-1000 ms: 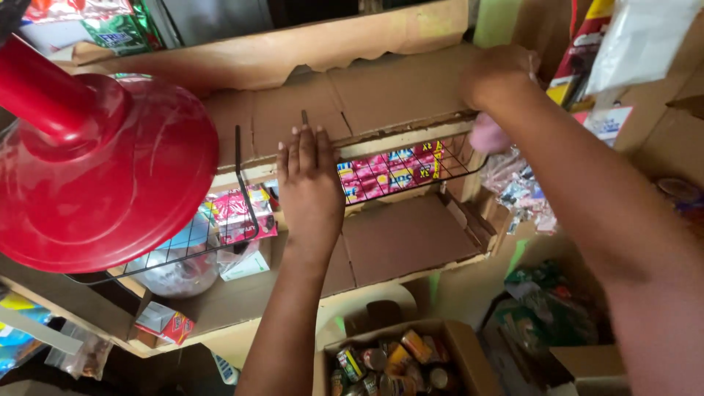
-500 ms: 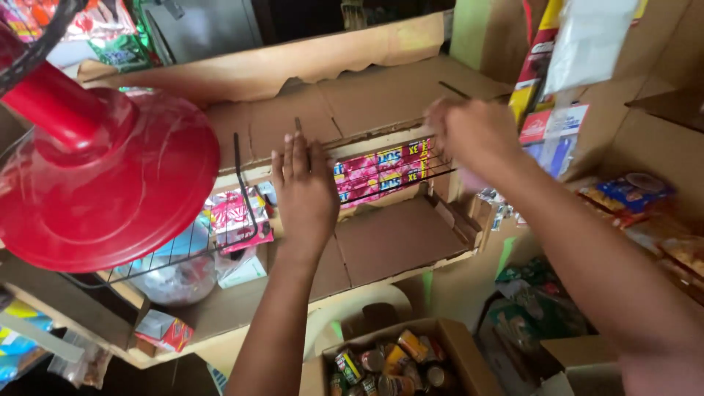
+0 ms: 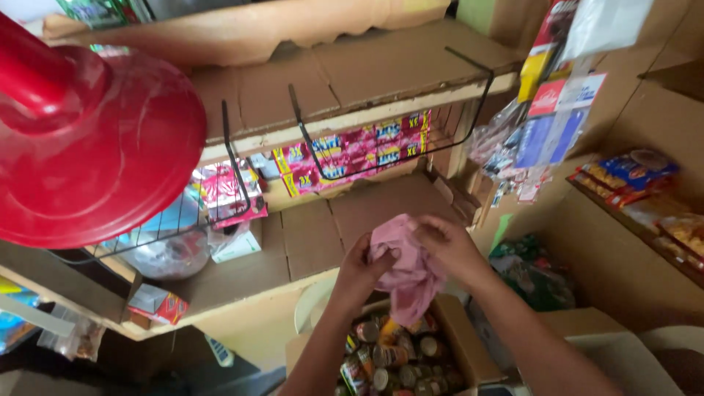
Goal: Stock canned goods from a cardboard box onto a retail shelf.
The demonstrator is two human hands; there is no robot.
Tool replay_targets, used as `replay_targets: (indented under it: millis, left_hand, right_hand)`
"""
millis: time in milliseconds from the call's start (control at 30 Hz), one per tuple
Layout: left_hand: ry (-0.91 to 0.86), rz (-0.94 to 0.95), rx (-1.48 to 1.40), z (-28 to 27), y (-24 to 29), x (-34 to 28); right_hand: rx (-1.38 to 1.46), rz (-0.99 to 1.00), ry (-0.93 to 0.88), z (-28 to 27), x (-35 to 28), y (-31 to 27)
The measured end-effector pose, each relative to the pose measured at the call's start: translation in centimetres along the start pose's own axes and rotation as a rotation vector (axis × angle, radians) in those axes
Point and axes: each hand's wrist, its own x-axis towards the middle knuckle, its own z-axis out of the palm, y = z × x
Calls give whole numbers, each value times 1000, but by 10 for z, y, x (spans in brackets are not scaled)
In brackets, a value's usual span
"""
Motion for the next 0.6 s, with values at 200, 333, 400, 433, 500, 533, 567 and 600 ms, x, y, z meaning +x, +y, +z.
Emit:
replay_targets:
  millis: [200, 333, 400, 433, 500, 533, 567, 600]
  left_hand:
    - [-72, -354, 693, -23, 18, -28]
    - [-332, -433, 1155, -77, -28, -29]
    - [-375, -325, 696, -102, -37, -27]
    - [-378, -331, 696, -98, -32, -26]
    - [95, -376, -287, -88, -24, -27]
    - [98, -389, -289, -97, -50, -31]
    - [128, -451, -290, -101, -76, -30]
    - [157, -513, -291, -98, -103, -31]
  right_hand:
    - [-5, 235, 37, 6, -18, 18]
    - [-178, -20, -10, 4, -28, 57]
    - [-48, 268, -18, 6, -19, 52]
    - [-45, 273, -16, 9, -19, 41]
    - [505, 520, 189, 13, -26, 20]
    - [507, 533, 193, 18, -34, 41]
    - [503, 477, 115, 24, -39, 61]
    - [500, 421, 38, 29, -44, 82]
